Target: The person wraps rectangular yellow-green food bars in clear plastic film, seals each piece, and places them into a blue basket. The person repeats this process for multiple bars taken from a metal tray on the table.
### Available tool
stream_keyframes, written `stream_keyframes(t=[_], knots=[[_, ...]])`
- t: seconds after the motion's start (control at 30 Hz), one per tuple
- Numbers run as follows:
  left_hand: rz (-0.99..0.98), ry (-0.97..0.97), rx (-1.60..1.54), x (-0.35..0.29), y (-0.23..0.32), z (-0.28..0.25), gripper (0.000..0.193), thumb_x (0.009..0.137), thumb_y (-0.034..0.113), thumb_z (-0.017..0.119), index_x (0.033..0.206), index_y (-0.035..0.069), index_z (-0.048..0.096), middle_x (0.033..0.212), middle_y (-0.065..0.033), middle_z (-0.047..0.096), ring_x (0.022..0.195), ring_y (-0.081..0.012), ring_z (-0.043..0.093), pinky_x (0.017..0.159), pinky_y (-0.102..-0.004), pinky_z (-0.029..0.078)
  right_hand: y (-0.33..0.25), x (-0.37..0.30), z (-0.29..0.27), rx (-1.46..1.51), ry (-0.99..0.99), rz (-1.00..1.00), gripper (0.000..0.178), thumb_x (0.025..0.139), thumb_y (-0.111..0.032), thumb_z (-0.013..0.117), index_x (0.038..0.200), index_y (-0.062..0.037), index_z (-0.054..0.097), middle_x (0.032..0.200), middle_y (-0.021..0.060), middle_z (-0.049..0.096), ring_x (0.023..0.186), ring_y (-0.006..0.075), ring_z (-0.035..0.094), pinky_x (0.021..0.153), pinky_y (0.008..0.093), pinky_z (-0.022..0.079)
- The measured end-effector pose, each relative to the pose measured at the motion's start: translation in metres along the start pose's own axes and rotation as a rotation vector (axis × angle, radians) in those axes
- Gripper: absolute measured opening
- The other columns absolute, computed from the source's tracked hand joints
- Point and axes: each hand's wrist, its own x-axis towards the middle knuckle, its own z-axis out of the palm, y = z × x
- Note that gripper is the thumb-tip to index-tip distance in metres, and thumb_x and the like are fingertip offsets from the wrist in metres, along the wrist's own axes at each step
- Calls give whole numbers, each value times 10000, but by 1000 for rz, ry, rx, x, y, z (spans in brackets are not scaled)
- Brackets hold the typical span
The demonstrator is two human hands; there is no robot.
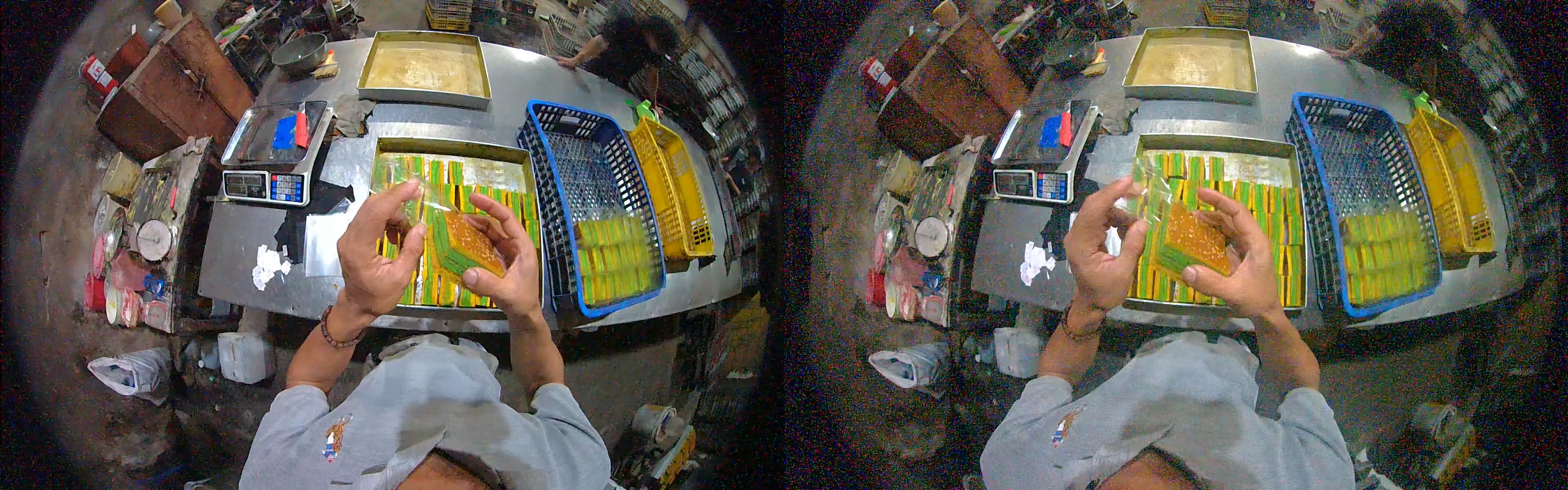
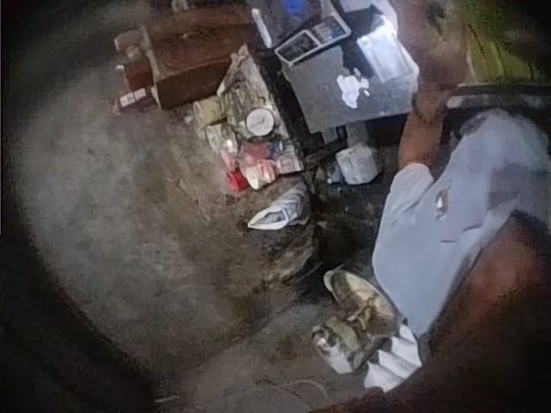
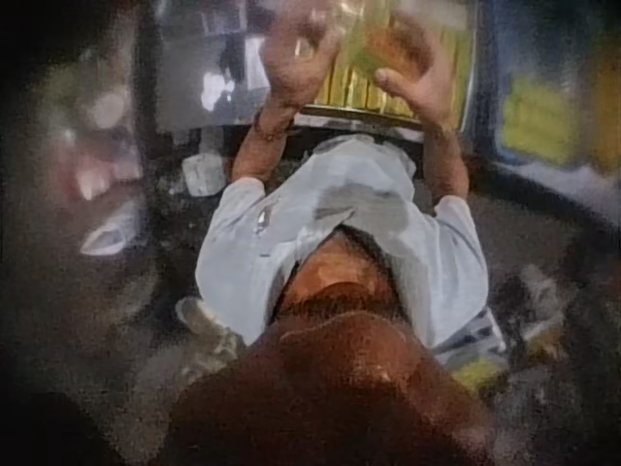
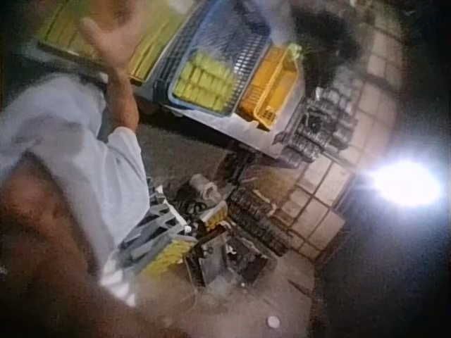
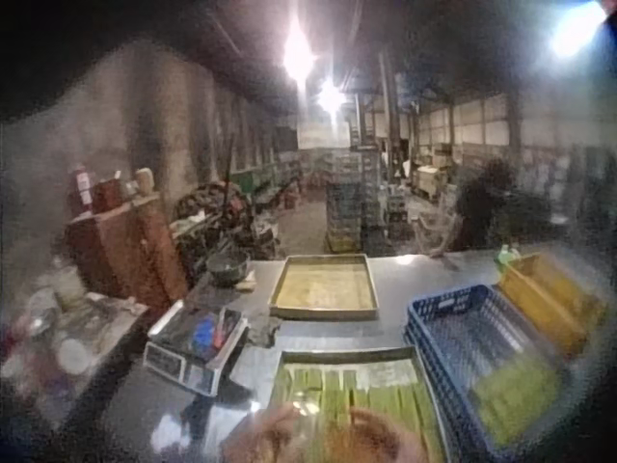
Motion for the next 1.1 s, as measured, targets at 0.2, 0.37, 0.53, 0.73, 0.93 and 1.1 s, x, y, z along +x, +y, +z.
stream_keyframes(t=[0.2, 0.37, 0.53, 0.73, 0.93, 1.1], knots=[[199, 100, 65, 18, -3, 9, 727, 784, -9, 758, 1457, 44, 486, 962, -78, 619, 814, -162, 589, 738, -311, 514, -4, -3, -3, -18, 61, -85, 948, 713, -185, 897, 1506, -2, 411, 1295, 144, 592, 1233, 237, 576, 1101, 373, 436], [203, 123, 247, 23, -7, 12, 796, 760, -39, 754, 1489, 51, 447, 946, -75, 563, 814, -177, 560, 726, -307, 489, -13, -4, 1, 1, 102, -57, 992, 678, -232, 913, 1498, 19, 415, 1314, 154, 597, 1227, 230, 594, 1101, 362, 448], [279, 199, 415, 24, 6, 11, 214, 758, -21, 821, 950, 34, 745, 898, -69, 628, 691, -165, 613, 611, -308, 512, -15, -1, -2, -123, 124, -130, 974, 686, -164, 903, 1506, 14, 407, 1306, 154, 602, 1232, 228, 592, 1094, 347, 451], [382, 132, 398, 13, 16, 6, 245, 744, -18, 813, 975, 29, 743, 858, -108, 654, 719, -249, 666, 624, -340, 539, -10, 8, 0, -572, 153, -374, 874, 661, -164, 899, 1437, -23, 521, 1225, 143, 658, 1136, 255, 638, 1004, 371, 509], [547, 161, 503, 8, 16, 1, 295, 712, -33, 812, 994, 13, 739, 862, -98, 673, 715, -247, 663, 629, -368, 527, -16, 10, 14, -752, 189, -398, 816, 671, -123, 867, 1401, 24, 533, 1232, 139, 633, 1129, 215, 628, 1008, 347, 499], [684, 204, 492, 9, 17, -6, 301, 711, -49, 815, 990, 10, 720, 868, -102, 689, 745, -256, 683, 646, -378, 536, -2, 16, 25, -764, 295, -659, 784, 660, -161, 883, 1355, 6, 559, 1236, 170, 641, 1106, 319, 630, 973, 408, 511]])
